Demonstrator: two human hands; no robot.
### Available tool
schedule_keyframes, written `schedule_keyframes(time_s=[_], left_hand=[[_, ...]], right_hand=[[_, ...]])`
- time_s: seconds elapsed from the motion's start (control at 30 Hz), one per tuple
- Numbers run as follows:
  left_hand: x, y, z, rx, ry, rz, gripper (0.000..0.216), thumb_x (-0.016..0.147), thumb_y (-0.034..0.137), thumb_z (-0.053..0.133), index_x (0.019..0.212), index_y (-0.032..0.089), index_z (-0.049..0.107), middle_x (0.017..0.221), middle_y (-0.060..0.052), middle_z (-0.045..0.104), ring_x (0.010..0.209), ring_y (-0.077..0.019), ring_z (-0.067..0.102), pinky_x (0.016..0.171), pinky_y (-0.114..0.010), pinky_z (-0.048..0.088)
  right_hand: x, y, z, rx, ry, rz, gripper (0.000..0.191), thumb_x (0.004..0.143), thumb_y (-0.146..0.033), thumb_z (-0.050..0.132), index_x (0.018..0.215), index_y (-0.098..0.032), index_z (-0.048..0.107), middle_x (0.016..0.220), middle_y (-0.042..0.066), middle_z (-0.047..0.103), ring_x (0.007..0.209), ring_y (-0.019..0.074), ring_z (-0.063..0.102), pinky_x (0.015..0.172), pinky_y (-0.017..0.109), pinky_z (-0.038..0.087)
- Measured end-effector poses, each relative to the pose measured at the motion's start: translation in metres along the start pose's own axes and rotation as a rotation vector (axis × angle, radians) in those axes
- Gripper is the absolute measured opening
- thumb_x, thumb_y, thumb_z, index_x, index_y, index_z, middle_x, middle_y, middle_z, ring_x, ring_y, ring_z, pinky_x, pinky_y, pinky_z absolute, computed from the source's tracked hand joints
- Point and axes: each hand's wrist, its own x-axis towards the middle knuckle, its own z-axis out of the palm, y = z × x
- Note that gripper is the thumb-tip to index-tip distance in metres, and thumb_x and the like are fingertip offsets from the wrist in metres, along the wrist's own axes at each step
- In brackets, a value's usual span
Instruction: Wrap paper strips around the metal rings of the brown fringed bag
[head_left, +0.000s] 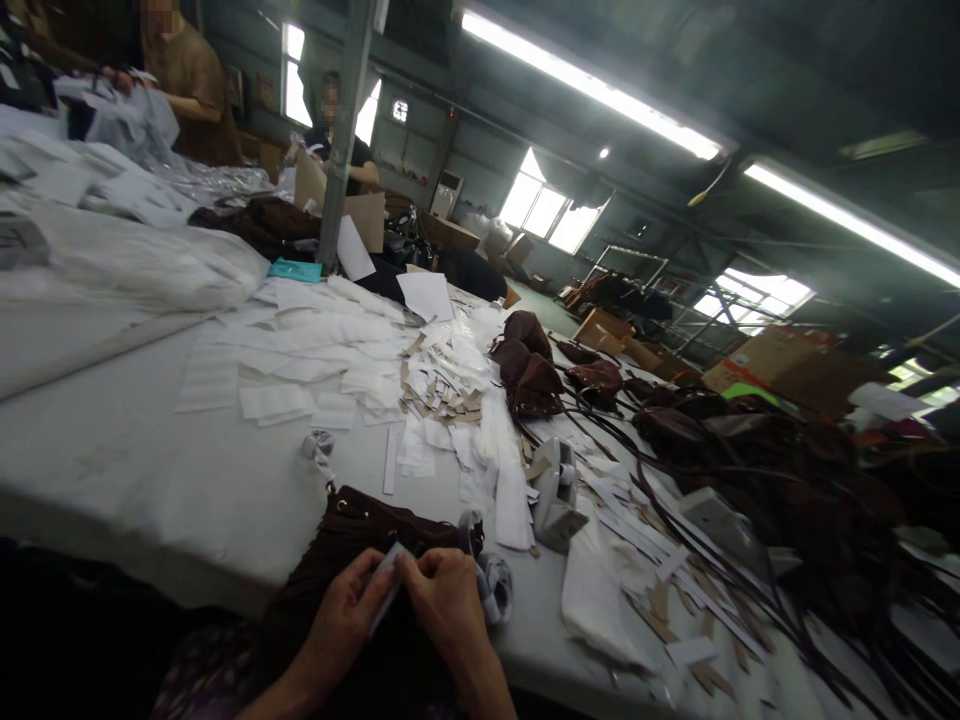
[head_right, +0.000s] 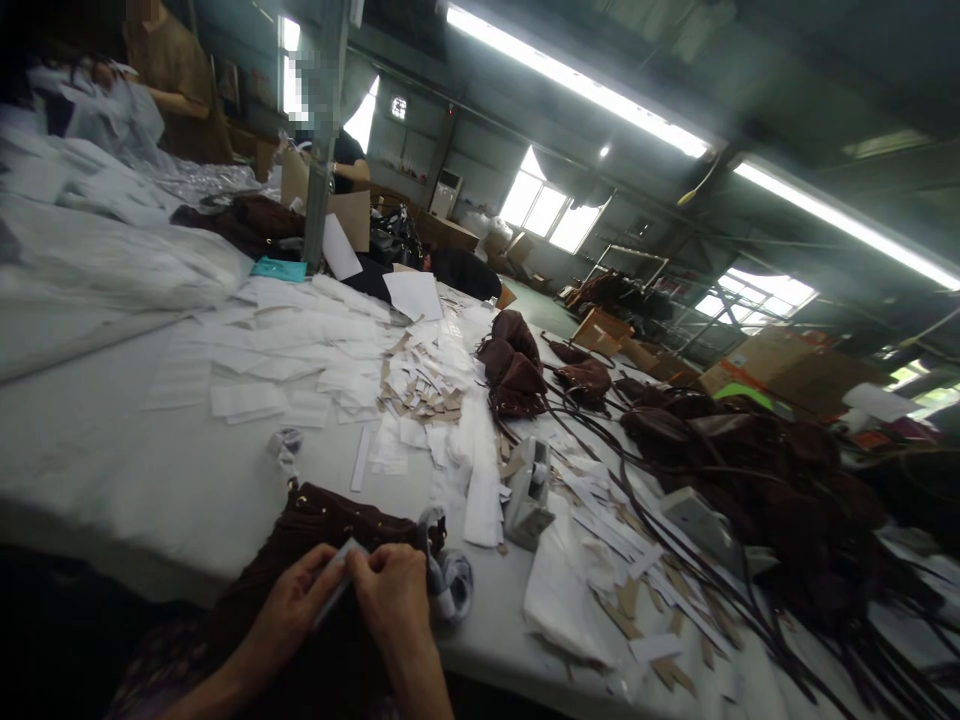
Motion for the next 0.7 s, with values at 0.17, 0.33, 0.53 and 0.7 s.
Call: schedule_keyframes(time_s=[0.17,0.33,0.53,0.7], left_hand=[[-0.001,0.003,0.001,-0.098,-0.010,-0.041,0.035,0.080,0.051,0.062,0.083,0.016,0.061,0.057,0.005,0.049,0.049,-0.0087,0.043,0.044,-0.018,0.032],[0.004,0.008,-0.006,-0.709,-0.145,-0.402,0.025,0.085,0.036,0.061,0.077,0.013,0.055,0.054,0.007,0.045,0.034,-0.0002,0.024,0.034,-0.013,0.017],[0.009,0.017,-0.019,-1.214,-0.220,-0.707,0.024,0.097,0.016,0.034,0.089,0.006,0.055,0.056,0.006,0.042,0.031,0.0023,0.030,0.032,-0.008,0.016],[0.012,0.014,-0.027,-1.174,-0.270,-0.769,0.012,0.092,0.015,0.046,0.090,0.006,0.055,0.055,0.007,0.042,0.031,0.0020,0.030,0.031,-0.009,0.016]], right_hand=[[-0.002,0.013,-0.002,0.132,-0.119,0.100,0.057,0.074,-0.063,0.058,0.039,-0.019,0.046,0.034,-0.001,0.046,0.032,0.0097,0.042,0.033,0.022,0.022],[-0.004,0.022,0.019,0.453,-0.194,0.040,0.063,0.076,-0.071,0.049,0.045,-0.017,0.050,0.038,-0.002,0.047,0.031,0.0073,0.041,0.032,0.019,0.025],[-0.003,0.031,0.031,0.493,-0.200,-0.050,0.061,0.081,-0.067,0.047,0.048,-0.015,0.050,0.042,-0.001,0.049,0.036,0.0072,0.042,0.034,0.018,0.024],[-0.008,0.033,0.032,0.444,-0.246,-0.075,0.054,0.085,-0.057,0.048,0.054,-0.014,0.057,0.047,0.000,0.053,0.039,0.0079,0.047,0.037,0.017,0.029]])
